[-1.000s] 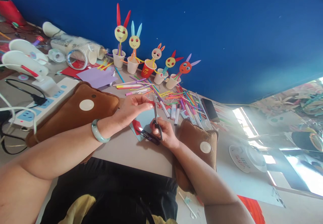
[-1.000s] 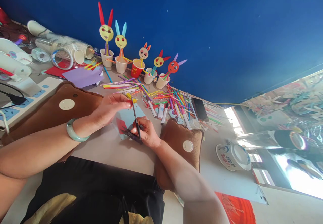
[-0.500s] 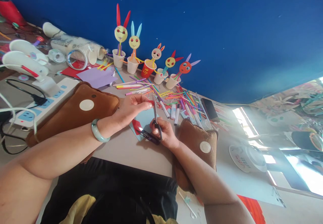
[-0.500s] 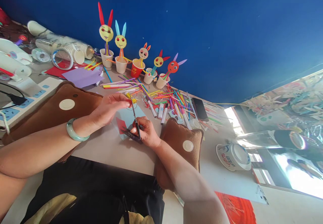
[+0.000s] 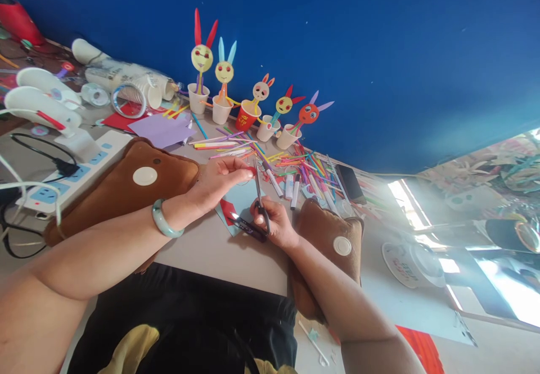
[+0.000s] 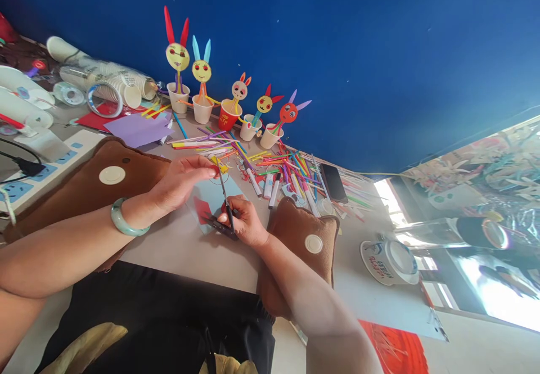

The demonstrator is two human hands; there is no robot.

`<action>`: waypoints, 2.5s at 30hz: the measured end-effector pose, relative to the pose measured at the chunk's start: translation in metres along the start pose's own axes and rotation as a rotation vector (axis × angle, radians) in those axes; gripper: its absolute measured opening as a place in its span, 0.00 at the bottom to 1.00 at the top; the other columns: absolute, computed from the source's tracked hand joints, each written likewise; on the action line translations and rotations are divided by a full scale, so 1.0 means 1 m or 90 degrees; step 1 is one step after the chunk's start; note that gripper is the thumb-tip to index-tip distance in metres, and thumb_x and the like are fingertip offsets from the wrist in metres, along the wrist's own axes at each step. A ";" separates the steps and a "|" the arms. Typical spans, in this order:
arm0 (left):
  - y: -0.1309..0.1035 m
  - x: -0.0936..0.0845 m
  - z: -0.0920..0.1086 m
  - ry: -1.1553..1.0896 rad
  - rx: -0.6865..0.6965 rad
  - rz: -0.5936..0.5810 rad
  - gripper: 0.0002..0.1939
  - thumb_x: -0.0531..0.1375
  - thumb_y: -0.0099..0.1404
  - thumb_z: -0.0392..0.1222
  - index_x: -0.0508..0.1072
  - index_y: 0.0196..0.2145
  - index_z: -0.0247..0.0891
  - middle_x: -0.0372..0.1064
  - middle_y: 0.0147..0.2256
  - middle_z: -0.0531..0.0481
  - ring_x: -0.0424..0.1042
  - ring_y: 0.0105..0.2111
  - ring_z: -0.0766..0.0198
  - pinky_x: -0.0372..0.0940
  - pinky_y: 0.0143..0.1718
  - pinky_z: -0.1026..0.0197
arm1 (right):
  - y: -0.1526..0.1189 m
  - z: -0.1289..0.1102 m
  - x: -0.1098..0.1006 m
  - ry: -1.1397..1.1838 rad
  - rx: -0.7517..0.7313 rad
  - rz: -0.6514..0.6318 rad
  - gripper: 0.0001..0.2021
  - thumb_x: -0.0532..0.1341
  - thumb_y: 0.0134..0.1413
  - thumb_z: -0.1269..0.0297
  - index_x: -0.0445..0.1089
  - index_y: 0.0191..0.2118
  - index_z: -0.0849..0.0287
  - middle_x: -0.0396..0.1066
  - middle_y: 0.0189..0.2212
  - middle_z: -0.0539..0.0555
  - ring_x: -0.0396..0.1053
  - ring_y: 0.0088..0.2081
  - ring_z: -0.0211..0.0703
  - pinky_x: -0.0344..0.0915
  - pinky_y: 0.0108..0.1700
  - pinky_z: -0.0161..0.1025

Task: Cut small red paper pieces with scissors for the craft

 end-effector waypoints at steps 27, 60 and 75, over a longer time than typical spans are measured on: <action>-0.001 0.000 0.003 -0.011 0.004 0.016 0.08 0.66 0.54 0.43 0.73 0.25 0.37 0.72 0.26 0.52 0.68 0.27 0.66 0.62 0.30 0.63 | 0.000 0.000 0.000 0.000 0.008 -0.007 0.30 0.56 0.50 0.31 0.63 0.21 0.58 0.59 0.18 0.49 0.56 0.25 0.38 0.55 0.31 0.38; 0.003 -0.001 0.002 -0.026 0.025 0.038 0.08 0.65 0.55 0.44 0.74 0.25 0.37 0.72 0.26 0.51 0.68 0.28 0.65 0.63 0.32 0.61 | 0.001 -0.004 0.000 -0.005 0.037 -0.017 0.31 0.56 0.49 0.30 0.63 0.20 0.58 0.58 0.17 0.48 0.55 0.23 0.38 0.54 0.28 0.37; 0.002 0.000 0.007 -0.008 0.016 0.040 0.07 0.64 0.54 0.43 0.72 0.23 0.37 0.71 0.26 0.51 0.67 0.29 0.65 0.62 0.32 0.62 | 0.000 0.000 -0.002 -0.001 0.028 0.002 0.31 0.57 0.48 0.31 0.62 0.21 0.58 0.59 0.19 0.49 0.55 0.25 0.38 0.54 0.30 0.38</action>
Point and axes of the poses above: each hand's wrist, its own y-axis towards the middle knuckle, its own x-axis out of the palm, z = x × y, the point moved 1 cm from there along y, towards the middle knuckle
